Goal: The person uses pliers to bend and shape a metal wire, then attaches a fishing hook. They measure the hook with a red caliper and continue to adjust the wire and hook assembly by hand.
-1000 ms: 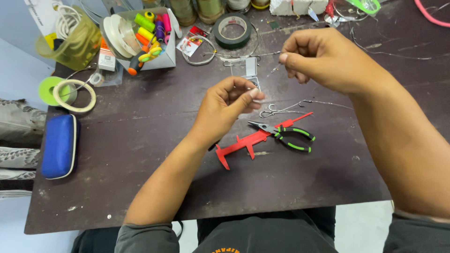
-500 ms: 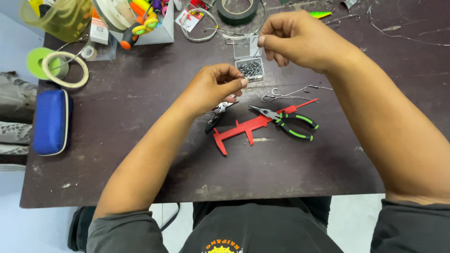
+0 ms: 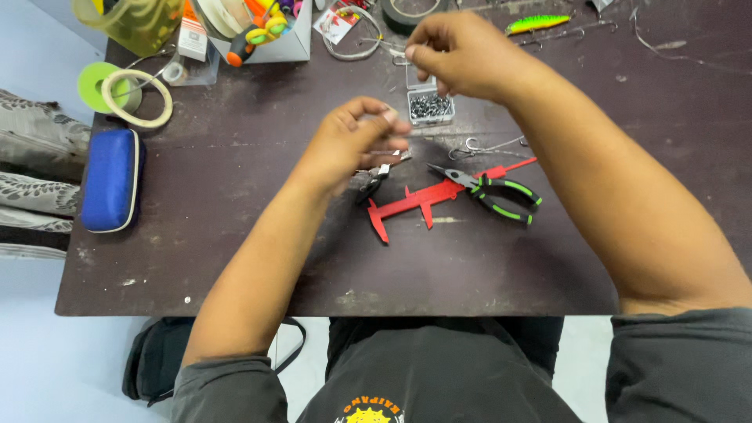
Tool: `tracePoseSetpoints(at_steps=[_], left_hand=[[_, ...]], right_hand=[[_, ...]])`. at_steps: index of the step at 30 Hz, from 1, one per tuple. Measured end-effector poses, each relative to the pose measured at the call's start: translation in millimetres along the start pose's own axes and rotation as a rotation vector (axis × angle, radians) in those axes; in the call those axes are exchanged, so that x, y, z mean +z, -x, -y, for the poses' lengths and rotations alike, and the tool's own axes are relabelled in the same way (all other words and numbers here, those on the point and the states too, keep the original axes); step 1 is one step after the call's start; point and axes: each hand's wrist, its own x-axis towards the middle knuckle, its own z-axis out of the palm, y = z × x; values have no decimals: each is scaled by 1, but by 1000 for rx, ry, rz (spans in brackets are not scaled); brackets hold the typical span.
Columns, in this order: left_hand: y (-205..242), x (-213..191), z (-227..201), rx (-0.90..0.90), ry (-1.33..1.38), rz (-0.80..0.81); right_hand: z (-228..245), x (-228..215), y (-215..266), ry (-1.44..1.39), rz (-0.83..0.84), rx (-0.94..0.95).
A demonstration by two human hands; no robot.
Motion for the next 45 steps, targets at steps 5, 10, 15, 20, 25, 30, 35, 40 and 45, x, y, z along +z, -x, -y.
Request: tracePoseSetpoints(at_steps=[5, 10, 15, 20, 25, 30, 35, 40, 45], left_hand=[[16, 2, -22, -60, -9, -127], [11, -3, -17, -38, 77, -165], [0, 2, -12, -9, 84, -197], [-10, 7, -8, 63, 143, -220], [-13, 5, -2, 123, 151, -218], [-16, 0, 6, 208, 112, -177], [-16, -5, 22, 235, 137, -165], [-10, -10, 30, 267, 119, -170], [-5, -12, 25, 342, 62, -158]], right_hand=[[20, -42, 77, 133, -69, 11], [-20, -79, 166, 152, -243, 157], [-82, -84, 228, 190, -442, 291], [-109, -80, 239, 445, -471, 334], [-100, -54, 198, 502, -339, 195], [-119, -4, 151, 950, -206, -89], [-123, 2, 135, 1165, -328, -255], [-149, 3, 131, 1169, -305, -293], [-116, -9, 144, 950, -268, -258]])
